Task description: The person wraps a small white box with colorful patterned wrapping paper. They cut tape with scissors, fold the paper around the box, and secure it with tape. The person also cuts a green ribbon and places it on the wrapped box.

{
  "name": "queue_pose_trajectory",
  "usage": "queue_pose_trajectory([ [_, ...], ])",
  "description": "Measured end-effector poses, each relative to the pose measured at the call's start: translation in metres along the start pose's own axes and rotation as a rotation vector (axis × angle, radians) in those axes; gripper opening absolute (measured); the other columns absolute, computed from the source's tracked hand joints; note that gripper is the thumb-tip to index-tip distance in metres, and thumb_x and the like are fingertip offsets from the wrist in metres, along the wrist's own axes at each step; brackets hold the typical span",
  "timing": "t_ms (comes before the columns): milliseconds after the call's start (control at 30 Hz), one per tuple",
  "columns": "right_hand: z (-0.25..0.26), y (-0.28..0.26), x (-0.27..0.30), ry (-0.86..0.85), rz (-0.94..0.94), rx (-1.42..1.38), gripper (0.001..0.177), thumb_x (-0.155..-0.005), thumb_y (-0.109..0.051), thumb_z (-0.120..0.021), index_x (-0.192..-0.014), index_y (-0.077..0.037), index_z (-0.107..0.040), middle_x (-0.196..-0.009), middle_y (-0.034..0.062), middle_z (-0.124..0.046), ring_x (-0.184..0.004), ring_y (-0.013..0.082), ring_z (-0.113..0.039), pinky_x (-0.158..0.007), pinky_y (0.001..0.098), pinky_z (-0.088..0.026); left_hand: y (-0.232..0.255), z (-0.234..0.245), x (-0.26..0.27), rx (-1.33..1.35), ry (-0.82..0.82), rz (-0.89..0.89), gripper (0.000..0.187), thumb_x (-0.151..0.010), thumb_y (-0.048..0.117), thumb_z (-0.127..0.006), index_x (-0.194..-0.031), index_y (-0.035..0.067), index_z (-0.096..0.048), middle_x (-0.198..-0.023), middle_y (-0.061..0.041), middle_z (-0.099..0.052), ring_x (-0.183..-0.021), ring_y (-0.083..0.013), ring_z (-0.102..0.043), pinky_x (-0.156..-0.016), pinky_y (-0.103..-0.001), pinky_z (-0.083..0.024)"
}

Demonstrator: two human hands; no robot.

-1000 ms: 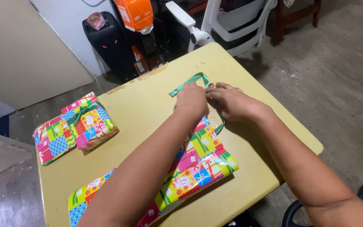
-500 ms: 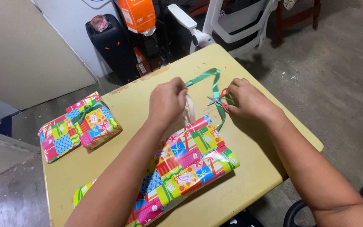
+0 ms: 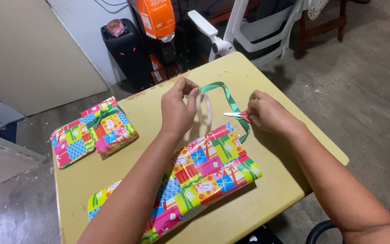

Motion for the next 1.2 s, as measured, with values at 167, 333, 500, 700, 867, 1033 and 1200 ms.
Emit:
queue_pose_trajectory([
  [167,-0.002,0.023,0.001,-0.138,-0.204,-0.041,0.016,-0.08,-0.006,-0.069,-0.095,-0.001,-0.072,-0.095,0.0158,-0.069,-0.084,0.0279,-0.069,-0.079,0.0362,-0.055,0.0,-0.004,0.005,-0.067,0.002,0.063,0.006,-0.091,0.006,-0.061,-0.095,0.003,-0.057,-0.082,-0.013,-0.07,-0.079,-0.0269,-0.071,-0.071,-0.037,-0.053],
  [333,0.008,0.034,0.0,-0.088,-0.259,-0.153,0.022,-0.078,-0.013,-0.077,-0.096,-0.001,-0.072,-0.088,0.0141,-0.071,-0.078,0.0221,-0.069,-0.073,0.034,-0.055,0.001,-0.007,0.007,-0.132,-0.037,0.085,0.006,-0.095,0.01,-0.058,-0.099,0.007,-0.055,-0.077,-0.013,-0.07,-0.073,-0.0303,-0.071,-0.066,-0.04,-0.053],
  [500,0.012,0.027,-0.009,-0.142,-0.153,-0.609,0.023,-0.078,-0.01,-0.078,-0.095,0.002,-0.068,-0.084,0.008,-0.074,-0.077,0.0121,-0.069,-0.072,0.0273,-0.056,0.002,-0.009,0.006,-0.278,-0.124,0.105,0.012,-0.099,0.021,-0.057,-0.107,0.013,-0.055,-0.064,-0.012,-0.067,-0.061,-0.0333,-0.066,-0.06,-0.043,-0.048],
  [700,0.006,-0.004,-0.021,-0.437,-0.052,-0.811,0.019,-0.082,-0.011,-0.075,-0.095,0.001,-0.07,-0.085,0.0062,-0.074,-0.077,0.0091,-0.066,-0.065,0.0253,-0.053,0.005,-0.013,0.005,-0.192,-0.187,0.178,0.012,-0.098,0.026,-0.056,-0.105,0.017,-0.057,-0.068,-0.008,-0.07,-0.059,-0.0257,-0.068,-0.056,-0.038,-0.049],
  [867,0.006,-0.021,-0.031,-0.518,-0.045,-0.783,0.017,-0.084,-0.013,-0.073,-0.092,0.001,-0.069,-0.087,0.0056,-0.075,-0.072,0.0078,-0.063,-0.061,0.0236,-0.049,0.008,-0.011,0.005,-0.11,-0.196,0.126,0.014,-0.096,0.025,-0.061,-0.106,0.016,-0.06,-0.072,-0.009,-0.072,-0.063,-0.0254,-0.069,-0.059,-0.037,-0.05],
  [1033,0.008,-0.029,-0.034,-0.545,-0.014,-0.838,0.016,-0.085,-0.013,-0.071,-0.089,0.002,-0.068,-0.086,0.0049,-0.076,-0.07,0.0063,-0.063,-0.06,0.0231,-0.05,0.003,-0.014,0.006,-0.026,-0.227,0.119,0.011,-0.097,0.02,-0.058,-0.106,0.013,-0.06,-0.076,-0.007,-0.075,-0.072,-0.021,-0.074,-0.065,-0.034,-0.052],
  [1200,0.008,-0.027,-0.032,-0.529,-0.006,-0.805,0.013,-0.085,-0.012,-0.072,-0.088,0.001,-0.073,-0.075,0.0018,-0.07,-0.064,0.0055,-0.057,-0.057,0.0225,-0.047,0.002,-0.015,0.008,0.237,-0.313,0.013,0.022,-0.094,0.007,-0.054,-0.116,0.005,-0.054,-0.087,-0.009,-0.076,-0.086,-0.0157,-0.076,-0.08,-0.029,-0.055],
])
Point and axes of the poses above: each hand's wrist, its own x-axis away from the middle knuckle, its own z-axis out of the back of the hand, y = z × x, the point moved 6 cm from there along -x, towards the middle knuckle
